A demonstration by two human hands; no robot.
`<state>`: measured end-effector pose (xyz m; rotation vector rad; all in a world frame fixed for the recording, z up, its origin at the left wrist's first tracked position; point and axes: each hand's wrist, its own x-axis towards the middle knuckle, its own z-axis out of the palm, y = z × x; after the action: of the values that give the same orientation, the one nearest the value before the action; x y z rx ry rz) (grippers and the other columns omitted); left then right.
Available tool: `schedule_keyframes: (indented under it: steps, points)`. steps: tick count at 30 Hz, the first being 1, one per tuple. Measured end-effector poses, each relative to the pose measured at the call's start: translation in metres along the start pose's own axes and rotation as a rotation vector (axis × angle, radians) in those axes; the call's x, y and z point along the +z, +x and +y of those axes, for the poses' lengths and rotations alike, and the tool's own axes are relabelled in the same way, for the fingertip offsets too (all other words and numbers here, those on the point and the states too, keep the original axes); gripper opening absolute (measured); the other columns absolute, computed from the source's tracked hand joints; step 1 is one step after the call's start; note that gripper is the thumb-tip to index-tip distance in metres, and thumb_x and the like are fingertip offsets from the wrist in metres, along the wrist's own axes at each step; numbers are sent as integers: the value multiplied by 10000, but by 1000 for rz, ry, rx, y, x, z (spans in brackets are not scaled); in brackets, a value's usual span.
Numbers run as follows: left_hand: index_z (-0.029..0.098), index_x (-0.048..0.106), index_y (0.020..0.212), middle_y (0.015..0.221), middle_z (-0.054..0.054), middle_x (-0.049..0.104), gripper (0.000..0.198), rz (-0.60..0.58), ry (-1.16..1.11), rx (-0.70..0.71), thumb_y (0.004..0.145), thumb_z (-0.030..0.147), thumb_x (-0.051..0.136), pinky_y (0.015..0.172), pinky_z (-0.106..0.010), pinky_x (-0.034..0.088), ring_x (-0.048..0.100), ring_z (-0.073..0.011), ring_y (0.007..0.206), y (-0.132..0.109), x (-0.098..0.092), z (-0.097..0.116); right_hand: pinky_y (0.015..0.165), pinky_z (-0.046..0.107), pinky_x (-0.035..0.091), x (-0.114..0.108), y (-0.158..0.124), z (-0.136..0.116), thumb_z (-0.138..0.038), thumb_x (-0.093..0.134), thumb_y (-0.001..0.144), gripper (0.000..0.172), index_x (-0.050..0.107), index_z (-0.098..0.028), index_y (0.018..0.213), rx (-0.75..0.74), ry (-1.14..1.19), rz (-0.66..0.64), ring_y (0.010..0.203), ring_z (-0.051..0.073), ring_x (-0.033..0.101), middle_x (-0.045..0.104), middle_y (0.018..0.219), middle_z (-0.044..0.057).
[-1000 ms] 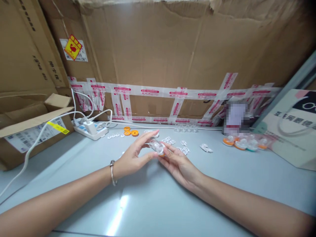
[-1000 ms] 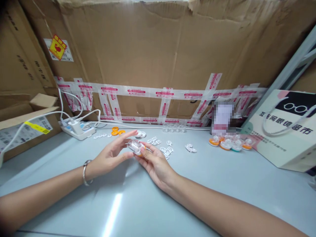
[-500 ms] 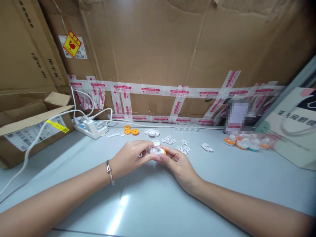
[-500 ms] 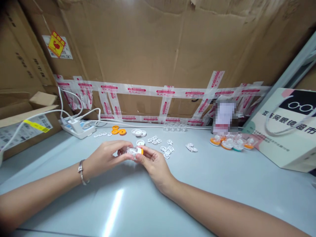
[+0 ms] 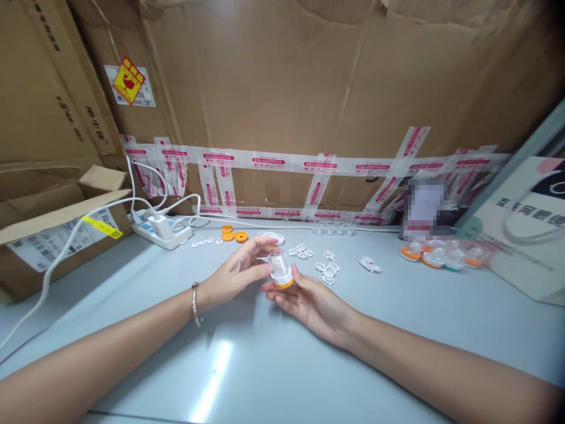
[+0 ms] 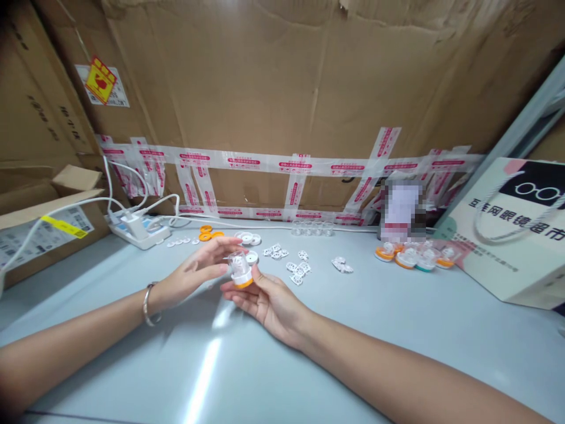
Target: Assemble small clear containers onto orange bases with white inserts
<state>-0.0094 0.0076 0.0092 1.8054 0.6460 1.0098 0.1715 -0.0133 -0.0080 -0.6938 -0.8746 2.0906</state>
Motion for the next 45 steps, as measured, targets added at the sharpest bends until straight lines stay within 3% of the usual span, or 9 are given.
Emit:
schedule_keyframes:
  steps: [6, 13, 21, 24, 30, 34, 38, 42, 45]
  points:
    - [172, 496, 1103, 1060, -72, 578, 318, 31, 248, -5, 800, 223, 578, 875, -327, 449, 546, -182, 1004, -3, 7, 5, 895, 265, 483, 1, 0, -4, -289, 497, 876, 252, 604, -90, 987, 10, 93, -8, 862, 139, 659, 682, 922, 85]
    - [221, 477, 1193, 1203, -49, 564, 367, -12, 521, 125, 831, 206, 536, 976, -326, 391, 512, -179, 1114, -11, 9, 3, 956, 306, 453, 3, -2, -6, -312, 538, 852, 259, 581, -119, 1020, -55, 8, -10, 879, 123, 637, 650, 906, 47]
    - [238, 341, 1312, 1299, -87, 478, 600, -62, 458, 141, 785, 286, 623, 991, -357, 394, 476, -208, 1164, -8, 10, 3, 784, 246, 536, 10, -8, -19, -439, 485, 853, 413, 502, -138, 1135, 5, -42, 123, 856, 162, 670, 665, 944, 87]
    - [260, 325, 1324, 1324, -70, 450, 610, -39, 463, 135, 789, 262, 618, 982, -330, 398, 484, -188, 1145, -8, 14, 4, 794, 271, 528, 10, -10, -17, -501, 467, 840, 476, 499, -144, 1153, 49, -81, 111, 849, 165, 670, 667, 952, 99]
    - [245, 415, 1260, 1185, -40, 550, 535, 4, 486, 118, 773, 264, 634, 941, -300, 407, 520, -172, 1074, -8, 18, 5, 866, 321, 481, 8, -10, -14, -568, 431, 827, 514, 494, -168, 1144, 157, -84, 58, 771, 144, 676, 676, 888, 82]
    - [225, 430, 1237, 1194, -59, 541, 608, 15, 503, 106, 699, 298, 706, 940, -327, 405, 514, -198, 1084, -7, 18, 5, 845, 315, 486, 10, -11, -17, -572, 393, 841, 495, 526, -154, 1072, 214, -39, 29, 695, 116, 665, 668, 840, 57]
    - [233, 435, 1218, 1204, -65, 541, 556, 27, 549, 123, 725, 323, 678, 935, -349, 408, 515, -207, 1090, -8, 19, 4, 805, 323, 490, 10, -11, -18, -609, 398, 814, 531, 535, -147, 1038, 248, -118, 21, 721, 140, 661, 657, 794, 59]
    - [236, 449, 1191, 1152, -67, 582, 492, 33, 696, 180, 752, 333, 649, 926, -371, 401, 530, -216, 1066, -11, 22, 5, 695, 261, 469, 9, -10, -16, -500, 582, 755, 378, 576, -169, 937, 26, -394, 13, 701, 118, 599, 621, 779, 12]
    - [242, 365, 1281, 1216, -84, 546, 670, -42, 762, 242, 713, 410, 677, 959, -385, 376, 490, -232, 1122, -12, 19, 8, 667, 237, 429, 8, -8, -21, -370, 702, 675, 287, 606, -160, 845, -141, -629, 68, 675, 101, 548, 593, 728, -21]
